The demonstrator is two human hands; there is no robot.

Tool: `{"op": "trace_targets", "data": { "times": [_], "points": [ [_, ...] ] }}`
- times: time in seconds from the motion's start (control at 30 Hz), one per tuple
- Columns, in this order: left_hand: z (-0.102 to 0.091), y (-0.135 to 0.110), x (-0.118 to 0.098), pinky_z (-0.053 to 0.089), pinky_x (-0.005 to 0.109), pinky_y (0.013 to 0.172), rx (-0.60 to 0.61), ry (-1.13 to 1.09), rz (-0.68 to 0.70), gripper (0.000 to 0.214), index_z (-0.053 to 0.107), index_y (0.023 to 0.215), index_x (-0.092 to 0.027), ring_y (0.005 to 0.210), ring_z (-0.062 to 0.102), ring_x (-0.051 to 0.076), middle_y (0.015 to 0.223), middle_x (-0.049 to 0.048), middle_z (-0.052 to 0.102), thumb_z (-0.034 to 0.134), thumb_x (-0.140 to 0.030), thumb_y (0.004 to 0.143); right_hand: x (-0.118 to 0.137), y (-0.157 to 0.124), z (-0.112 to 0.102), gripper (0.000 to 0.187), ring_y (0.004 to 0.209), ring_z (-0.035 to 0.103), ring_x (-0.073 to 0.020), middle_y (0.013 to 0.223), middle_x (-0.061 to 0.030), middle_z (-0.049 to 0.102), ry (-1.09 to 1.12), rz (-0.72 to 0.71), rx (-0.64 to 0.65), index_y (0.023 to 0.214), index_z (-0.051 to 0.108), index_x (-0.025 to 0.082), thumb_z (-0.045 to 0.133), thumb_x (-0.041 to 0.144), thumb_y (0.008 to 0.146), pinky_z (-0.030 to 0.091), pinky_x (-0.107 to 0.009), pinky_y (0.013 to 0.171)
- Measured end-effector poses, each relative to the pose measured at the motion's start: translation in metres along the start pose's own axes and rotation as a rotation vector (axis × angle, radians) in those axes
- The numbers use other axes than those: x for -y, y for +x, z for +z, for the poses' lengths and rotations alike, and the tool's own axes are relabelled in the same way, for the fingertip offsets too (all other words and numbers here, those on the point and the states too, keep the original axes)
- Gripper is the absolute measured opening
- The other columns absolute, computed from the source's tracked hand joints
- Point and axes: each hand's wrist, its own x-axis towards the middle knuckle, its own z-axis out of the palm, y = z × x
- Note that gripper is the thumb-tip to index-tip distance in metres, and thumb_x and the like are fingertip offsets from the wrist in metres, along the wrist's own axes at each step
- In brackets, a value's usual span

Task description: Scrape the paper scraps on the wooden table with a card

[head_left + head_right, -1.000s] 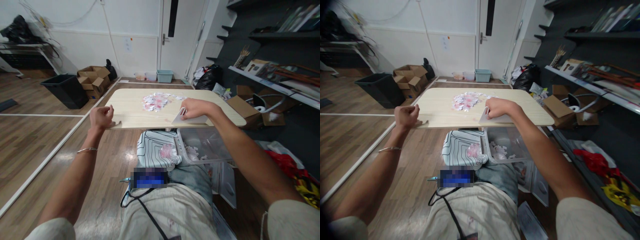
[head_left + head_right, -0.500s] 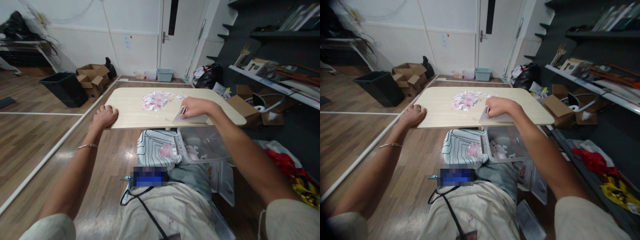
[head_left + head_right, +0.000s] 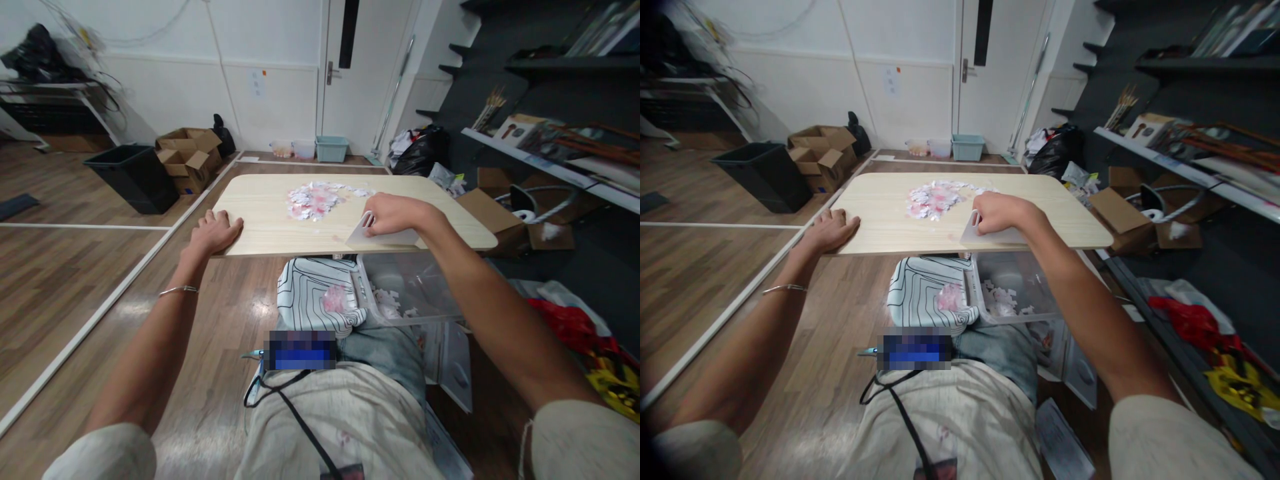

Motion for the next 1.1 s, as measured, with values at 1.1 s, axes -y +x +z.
{"op": "trace_targets", "data": {
  "times": [1.1],
  "points": [
    [-0.001, -0.005, 0.0, 0.052, 0.07, 0.133, -0.024, -0.029, -0.012, 0.086, 0.067, 0.171, -0.011, 0.166, 0.06, 0.059, 0.181, 0.0364, 0.063, 0.041, -0.069, 0.112, 0.031, 0.023, 0.007, 0.03, 0.104, 0.082, -0.0355, 0.106, -0.0235, 0.091, -0.064, 0.067, -0.137, 0.119, 0.097, 0.012, 0.079, 0.018, 0.095, 0.047, -0.04, 0.081]
  ]
}}
